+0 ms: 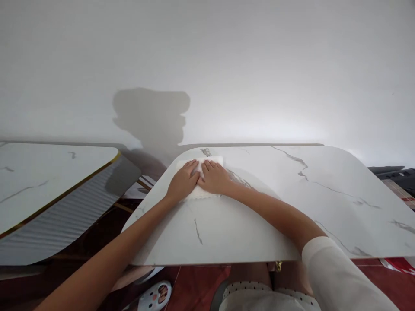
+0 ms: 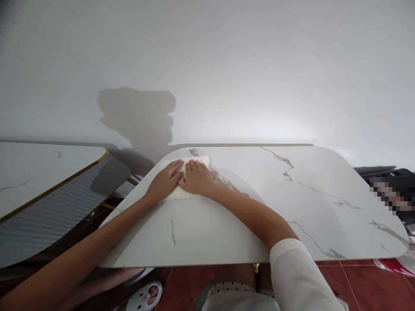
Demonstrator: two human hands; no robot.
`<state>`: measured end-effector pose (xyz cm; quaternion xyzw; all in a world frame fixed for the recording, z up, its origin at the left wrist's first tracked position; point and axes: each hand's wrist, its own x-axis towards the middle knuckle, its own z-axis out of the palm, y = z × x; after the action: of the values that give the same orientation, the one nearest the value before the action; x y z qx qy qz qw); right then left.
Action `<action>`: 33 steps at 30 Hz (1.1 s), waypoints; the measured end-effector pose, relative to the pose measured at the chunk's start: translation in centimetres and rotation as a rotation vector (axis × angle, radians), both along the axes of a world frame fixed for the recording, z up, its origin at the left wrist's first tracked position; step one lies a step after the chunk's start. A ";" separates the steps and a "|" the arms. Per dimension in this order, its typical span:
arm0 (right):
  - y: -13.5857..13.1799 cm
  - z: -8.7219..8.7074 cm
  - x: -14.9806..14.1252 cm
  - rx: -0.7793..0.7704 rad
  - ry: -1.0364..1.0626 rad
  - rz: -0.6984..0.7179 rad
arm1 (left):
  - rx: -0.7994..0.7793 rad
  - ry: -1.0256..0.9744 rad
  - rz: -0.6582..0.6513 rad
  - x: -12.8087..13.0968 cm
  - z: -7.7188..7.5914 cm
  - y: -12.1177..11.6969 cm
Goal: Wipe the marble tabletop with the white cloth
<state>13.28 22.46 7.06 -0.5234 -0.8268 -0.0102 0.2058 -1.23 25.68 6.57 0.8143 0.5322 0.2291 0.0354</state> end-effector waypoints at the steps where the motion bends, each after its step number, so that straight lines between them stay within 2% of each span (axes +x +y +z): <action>1: 1.3 -0.2 0.0 0.009 0.010 -0.009 | 0.002 -0.009 -0.003 0.1 0.0 1.3; 7: 7.8 -0.5 0.2 -0.005 0.051 -0.071 | 0.060 0.074 -0.074 0.6 -0.1 8.4; 11: 11.0 0.0 1.4 -0.045 0.027 -0.104 | 0.088 0.159 -0.135 1.9 -0.1 12.5; 14: 12.2 0.3 3.1 -0.077 0.013 -0.133 | 0.086 0.169 -0.141 3.7 -0.3 14.4; 17: 12.0 0.3 4.9 -0.096 0.009 -0.159 | 0.114 0.159 -0.177 5.8 -0.5 14.8; 21: 9.9 0.1 6.6 -0.119 -0.012 -0.234 | 0.153 0.147 -0.249 7.8 -0.8 13.6; 25: 6.3 0.1 6.6 -0.122 -0.031 -0.274 | 0.182 0.153 -0.347 8.2 -0.9 10.6; 29: 1.0 0.1 5.4 -0.099 -0.056 -0.291 | 0.154 0.154 -0.360 7.0 -0.6 5.3; 33: -5.5 0.2 3.5 -0.040 -0.057 -0.242 | 0.106 0.174 -0.308 4.8 -0.2 -1.8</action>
<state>16.82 16.93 7.23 -0.6230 -0.7630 -0.0335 0.1692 3.60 23.91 6.35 0.9037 0.3892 0.1774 -0.0193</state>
